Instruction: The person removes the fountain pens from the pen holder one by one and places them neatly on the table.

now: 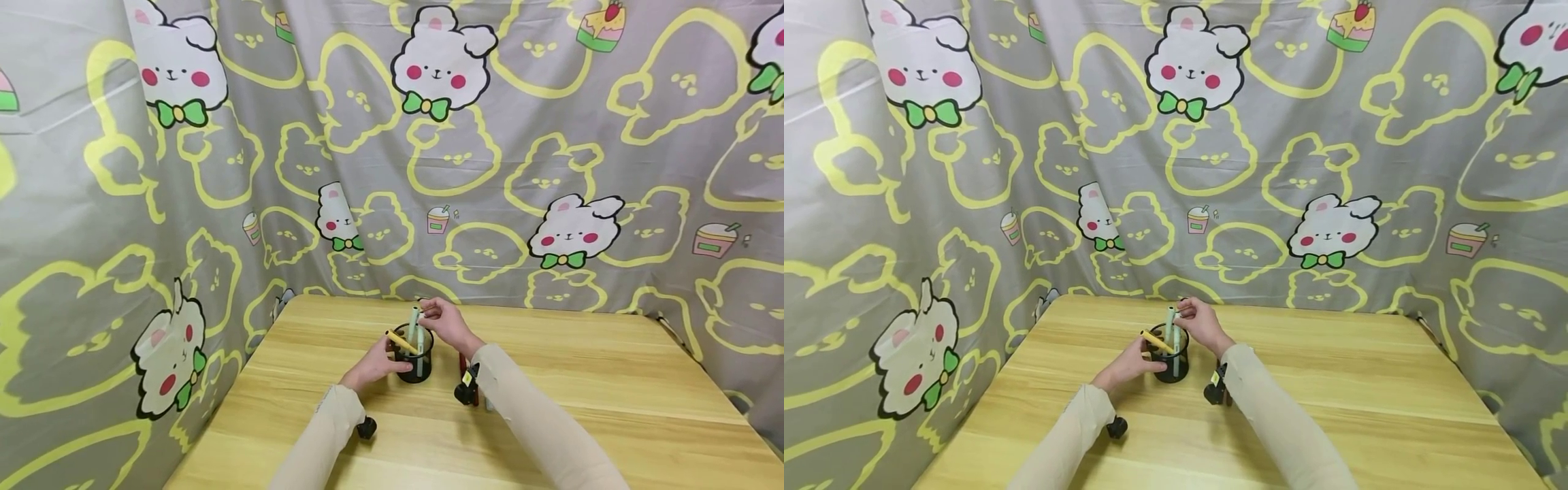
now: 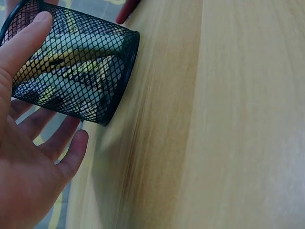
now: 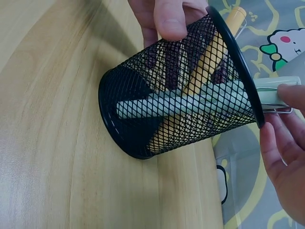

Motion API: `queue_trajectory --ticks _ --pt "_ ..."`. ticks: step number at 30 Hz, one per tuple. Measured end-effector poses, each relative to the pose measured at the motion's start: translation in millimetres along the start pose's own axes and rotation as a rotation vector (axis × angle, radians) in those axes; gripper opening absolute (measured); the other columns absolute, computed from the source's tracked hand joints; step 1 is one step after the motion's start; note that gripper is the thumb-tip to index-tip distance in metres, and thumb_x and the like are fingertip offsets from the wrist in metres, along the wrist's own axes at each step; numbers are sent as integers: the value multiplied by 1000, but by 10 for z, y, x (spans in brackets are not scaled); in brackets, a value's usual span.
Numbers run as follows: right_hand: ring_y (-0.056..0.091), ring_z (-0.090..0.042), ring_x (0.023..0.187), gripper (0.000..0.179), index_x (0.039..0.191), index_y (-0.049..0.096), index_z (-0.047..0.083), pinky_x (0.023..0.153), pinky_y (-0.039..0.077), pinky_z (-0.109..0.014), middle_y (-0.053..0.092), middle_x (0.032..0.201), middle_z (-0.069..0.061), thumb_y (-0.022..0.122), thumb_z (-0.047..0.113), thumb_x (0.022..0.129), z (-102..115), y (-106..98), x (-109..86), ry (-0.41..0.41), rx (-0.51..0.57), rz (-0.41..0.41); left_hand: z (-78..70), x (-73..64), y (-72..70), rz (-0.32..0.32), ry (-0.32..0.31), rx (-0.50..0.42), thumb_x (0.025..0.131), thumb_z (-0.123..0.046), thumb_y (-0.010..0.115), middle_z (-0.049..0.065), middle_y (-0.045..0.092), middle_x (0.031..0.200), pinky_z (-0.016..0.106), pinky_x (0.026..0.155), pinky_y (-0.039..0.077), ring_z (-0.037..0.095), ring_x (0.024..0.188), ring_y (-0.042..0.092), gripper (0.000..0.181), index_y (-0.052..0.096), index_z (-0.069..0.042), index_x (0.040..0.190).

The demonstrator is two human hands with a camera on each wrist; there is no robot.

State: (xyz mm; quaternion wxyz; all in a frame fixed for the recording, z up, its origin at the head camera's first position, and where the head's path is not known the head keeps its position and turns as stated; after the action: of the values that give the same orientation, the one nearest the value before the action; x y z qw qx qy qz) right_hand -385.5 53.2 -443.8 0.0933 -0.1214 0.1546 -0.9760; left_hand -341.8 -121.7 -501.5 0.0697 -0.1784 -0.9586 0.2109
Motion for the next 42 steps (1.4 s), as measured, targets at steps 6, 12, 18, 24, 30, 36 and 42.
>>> queue_trajectory --ticks 6,12,18,24,30,36,42 --pt "61 -21 88 21 100 63 2 74 51 -31 65 97 -9 74 5 82 11 6 -34 -19 -31 -10 3 12 38 31 35 -40 79 -15 77 16 49 131 48 97 38 33 118 47 75 37 -4 142" --pt "62 -22 86 19 98 63 -1 74 51 -32 66 93 -11 73 2 81 86 1 -91 -40 -23 11 -88 -34 47 60 56 -93 79 -6 75 17 48 133 49 98 37 33 119 47 75 36 -4 143" --pt "62 -18 84 17 96 64 4 72 52 -33 65 91 -5 73 6 83 76 -23 -107 -21 -36 45 -262 -138 13 92 39 -112 81 -5 73 25 45 134 50 99 35 35 120 45 72 36 3 141" --pt "62 -18 86 16 97 64 7 75 51 -34 64 92 -5 73 8 83 183 -116 -141 -31 -40 50 -301 -161 -14 88 32 -100 81 -7 74 19 49 131 48 99 36 33 119 46 70 37 5 140" --pt "63 -17 85 15 97 64 5 75 51 -33 66 93 -5 72 7 84 284 -218 -158 -67 -24 39 -304 -137 -40 112 64 -75 82 -7 74 22 46 134 49 100 34 35 122 44 68 38 5 139" --pt "63 -20 87 19 101 64 1 75 50 -33 67 95 -9 72 9 85 360 -325 -196 -95 31 -3 -130 -52 -19 127 66 -64 82 -7 74 25 40 139 53 100 33 40 125 39 73 33 6 141" --pt "63 -19 87 19 101 63 3 76 51 -32 67 96 -8 72 10 85 412 -448 -221 -85 79 -36 33 18 -6 98 41 -29 82 -9 74 19 42 139 51 100 35 36 124 41 72 36 0 142"
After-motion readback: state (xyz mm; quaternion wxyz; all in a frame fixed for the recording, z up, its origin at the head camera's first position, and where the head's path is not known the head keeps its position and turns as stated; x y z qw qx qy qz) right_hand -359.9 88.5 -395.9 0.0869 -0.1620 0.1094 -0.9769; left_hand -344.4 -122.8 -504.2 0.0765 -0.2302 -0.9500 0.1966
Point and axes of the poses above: each hand's wrist, its own x-axis towards the middle knuckle, its own y-axis out of the palm, z = x × y, the point moved 5 cm from there along x, towards the middle knuckle
